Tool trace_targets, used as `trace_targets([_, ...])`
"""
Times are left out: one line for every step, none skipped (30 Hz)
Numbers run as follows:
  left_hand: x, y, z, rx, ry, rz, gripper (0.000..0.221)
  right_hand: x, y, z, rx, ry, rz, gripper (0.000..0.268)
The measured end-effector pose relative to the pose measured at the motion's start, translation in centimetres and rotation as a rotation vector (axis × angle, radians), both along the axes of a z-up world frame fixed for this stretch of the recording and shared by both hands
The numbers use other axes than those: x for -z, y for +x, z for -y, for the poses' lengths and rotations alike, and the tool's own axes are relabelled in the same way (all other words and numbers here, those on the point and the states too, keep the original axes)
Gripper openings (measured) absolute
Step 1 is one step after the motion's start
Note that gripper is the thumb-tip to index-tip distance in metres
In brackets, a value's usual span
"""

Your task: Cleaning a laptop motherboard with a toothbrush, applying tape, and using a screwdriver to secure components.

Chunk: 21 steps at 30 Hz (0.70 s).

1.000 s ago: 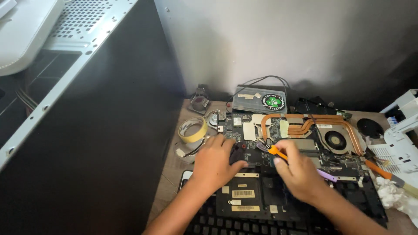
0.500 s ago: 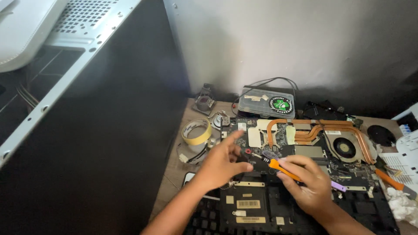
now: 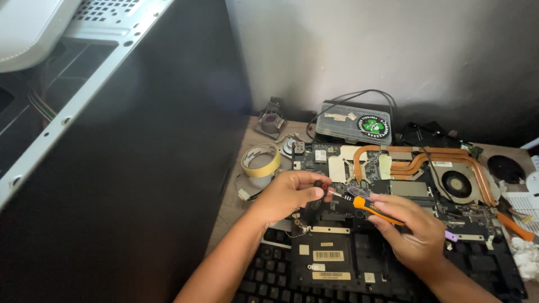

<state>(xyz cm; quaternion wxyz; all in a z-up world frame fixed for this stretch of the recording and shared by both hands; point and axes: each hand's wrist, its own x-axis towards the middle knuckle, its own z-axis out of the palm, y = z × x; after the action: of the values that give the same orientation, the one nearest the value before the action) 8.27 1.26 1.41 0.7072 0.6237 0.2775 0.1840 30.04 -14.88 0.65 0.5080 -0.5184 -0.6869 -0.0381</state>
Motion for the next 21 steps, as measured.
trace_targets([0.7,0.1,-0.1,0.001,-0.002,0.000,0.031,0.0,0.0,0.0,0.001,-0.002,0.000,0.024])
trace_targets([1.4,0.2,-0.3,-0.010,-0.026,0.035,0.024,0.0,-0.1,0.0,0.003,-0.015,0.016,0.024])
trace_targets([2.1,0.4,-0.4,-0.022,-0.050,0.069,0.019,0.0,-0.1,0.0,0.006,-0.028,0.032,0.023])
trace_targets([2.1,0.4,-0.5,-0.021,-0.052,0.068,0.019,0.0,-0.1,-0.1,0.007,-0.031,0.031,0.023])
trace_targets([2.1,0.4,-0.5,-0.029,-0.070,0.057,0.022,0.1,0.0,-0.2,-0.004,-0.028,0.037,0.024])
trace_targets([2.1,0.5,-0.6,-0.036,-0.087,0.047,0.026,0.1,0.1,-0.3,-0.015,-0.024,0.044,0.025])
trace_targets([2.0,0.4,-0.5,-0.036,-0.088,0.046,0.026,0.1,0.0,-0.2,-0.014,-0.025,0.043,0.025])
trace_targets([1.9,0.3,-0.5,-0.030,-0.086,0.052,0.024,0.1,-0.1,-0.2,-0.016,-0.022,0.044,0.025])
trace_targets([1.8,0.3,-0.5,-0.024,-0.084,0.058,0.023,0.1,-0.1,-0.2,-0.017,-0.019,0.045,0.025])
trace_targets([1.2,0.2,-0.4,-0.024,-0.084,0.057,0.023,0.0,-0.2,-0.2,-0.017,-0.019,0.044,0.025])
trace_targets([0.6,0.1,-0.2,-0.031,-0.071,0.002,0.023,-0.1,-0.3,-0.2,0.003,-0.014,0.052,0.021])
trace_targets([0.0,0.0,-0.2,-0.040,-0.056,-0.053,0.024,-0.1,-0.4,-0.2,0.021,-0.008,0.061,0.018])
trace_targets([0.5,0.1,-0.3,-0.042,-0.057,-0.053,0.024,-0.3,-0.4,-0.3,0.020,-0.008,0.061,0.018])
trace_targets([1.0,0.2,-0.3,-0.045,-0.025,-0.053,0.027,-0.4,-0.5,-0.2,0.024,-0.028,0.062,0.017])
trace_targets([1.5,0.3,-0.3,-0.048,0.006,-0.052,0.030,-0.6,-0.6,-0.1,0.029,-0.049,0.062,0.016])
trace_targets([1.4,0.3,-0.2,-0.048,0.005,-0.053,0.030,-0.5,-0.6,-0.1,0.029,-0.050,0.062,0.016])
trace_targets([1.3,0.3,-0.1,-0.057,0.017,-0.051,0.028,-0.4,-0.6,-0.1,0.021,-0.051,0.054,0.017])
trace_targets([1.2,0.4,0.0,-0.066,0.030,-0.048,0.026,-0.3,-0.5,-0.1,0.013,-0.051,0.047,0.019])
trace_targets([0.9,0.4,0.1,-0.065,0.031,-0.048,0.026,-0.3,-0.4,-0.2,0.013,-0.050,0.047,0.019])
trace_targets([0.7,0.4,0.2,-0.074,0.049,-0.094,0.028,-0.3,-0.4,-0.1,0.021,-0.067,0.058,0.019])
trace_targets([0.6,0.4,0.3,-0.082,0.066,-0.140,0.030,-0.2,-0.3,-0.1,0.028,-0.084,0.069,0.019])
